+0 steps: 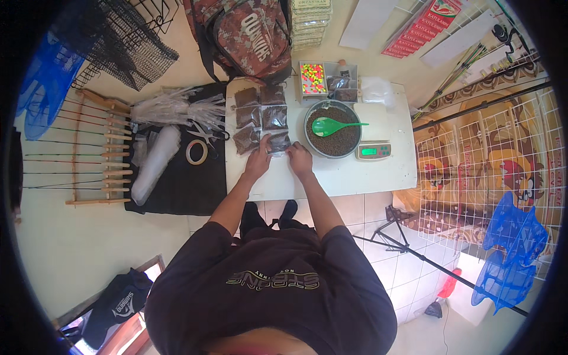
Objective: Weighing and bagging small quantities of fishing bait using a scoop and a digital scale.
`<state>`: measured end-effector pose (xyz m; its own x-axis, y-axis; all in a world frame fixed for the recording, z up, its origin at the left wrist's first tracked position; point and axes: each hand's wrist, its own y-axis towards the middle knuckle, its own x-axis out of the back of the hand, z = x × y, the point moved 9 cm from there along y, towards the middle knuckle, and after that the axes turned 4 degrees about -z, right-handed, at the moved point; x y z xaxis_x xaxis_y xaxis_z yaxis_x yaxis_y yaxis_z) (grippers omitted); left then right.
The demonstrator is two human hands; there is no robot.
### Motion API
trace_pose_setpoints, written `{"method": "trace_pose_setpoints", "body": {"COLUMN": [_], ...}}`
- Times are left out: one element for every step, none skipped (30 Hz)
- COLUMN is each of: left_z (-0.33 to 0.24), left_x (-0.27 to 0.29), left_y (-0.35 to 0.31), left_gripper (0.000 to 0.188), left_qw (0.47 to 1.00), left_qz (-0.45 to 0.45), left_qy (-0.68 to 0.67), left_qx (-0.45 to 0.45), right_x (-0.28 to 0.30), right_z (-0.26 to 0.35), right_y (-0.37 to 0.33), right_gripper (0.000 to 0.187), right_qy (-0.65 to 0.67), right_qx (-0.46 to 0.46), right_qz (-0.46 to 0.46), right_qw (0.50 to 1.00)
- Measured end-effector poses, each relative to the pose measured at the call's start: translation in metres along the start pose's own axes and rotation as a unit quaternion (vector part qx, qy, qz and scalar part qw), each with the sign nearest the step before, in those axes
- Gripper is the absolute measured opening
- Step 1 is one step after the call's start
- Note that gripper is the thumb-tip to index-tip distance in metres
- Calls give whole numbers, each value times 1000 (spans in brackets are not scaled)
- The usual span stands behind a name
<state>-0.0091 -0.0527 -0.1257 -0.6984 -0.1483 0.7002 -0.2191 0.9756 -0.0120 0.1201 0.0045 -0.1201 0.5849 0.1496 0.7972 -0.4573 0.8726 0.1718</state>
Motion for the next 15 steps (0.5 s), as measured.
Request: {"method": "trace_pose_setpoints", "body": {"left_z": [0, -3, -4, -1, -1, -1, 2, -4, -13, -15, -13, -12, -14, -14, -13], "left_x": [0, -2, -4, -5, -5, -6, -10, -4, 5, 6, -1, -7, -5, -6, -6], "left_y": [0, 0, 0, 0, -1, -1, -1, -3, -5, -4, -1, -1, -2, -4, -4], "left_gripper": [77, 74, 71, 71, 67, 64, 64, 61, 59, 59, 59, 60, 60, 60, 61], "left_qw": [1000, 1000, 998, 998, 997, 995, 995, 990, 980, 980, 987, 991, 991, 991, 992], "left_qz": [0, 14, 27, 27, 11, -3, -4, -59, -113, -112, -59, -6, -5, 7, 18], "left_qy": [0, 17, 35, 36, 55, 74, 74, 77, 78, 77, 75, 73, 72, 79, 87], "left_qx": [1, -16, -33, -32, -48, -66, -66, -105, -143, -143, -130, -116, -116, -103, -92], "right_x": [-3, -5, -5, 2, 9, 3, 1, -1, -4, -4, -5, -4, -3, -2, -2], "right_z": [-2, -1, 1, 12, 24, 22, 20, 21, 22, 19, 17, 19, 20, 23, 25], "right_y": [0, -1, -1, -2, -4, -7, -9, -13, -16, -17, -19, -20, -20, -21, -22], "right_gripper": [3, 6, 6, 5, 5, 9, 9, 13, 16, 16, 19, 22, 21, 21, 21], "right_qy": [-11, -34, -33, -57, -80, -98, -98, -91, -84, -85, -84, -82, -74, -70, -66], "right_qx": [-10, -5, -4, 53, 109, 117, 117, 140, 162, 162, 168, 175, 172, 181, 191], "right_qz": [18, 34, 34, -6, -47, -24, -24, -16, -8, -7, -7, -5, 0, -2, -5], "right_qw": [1000, 999, 999, 997, 990, 988, 988, 986, 983, 983, 982, 981, 982, 981, 979]}}
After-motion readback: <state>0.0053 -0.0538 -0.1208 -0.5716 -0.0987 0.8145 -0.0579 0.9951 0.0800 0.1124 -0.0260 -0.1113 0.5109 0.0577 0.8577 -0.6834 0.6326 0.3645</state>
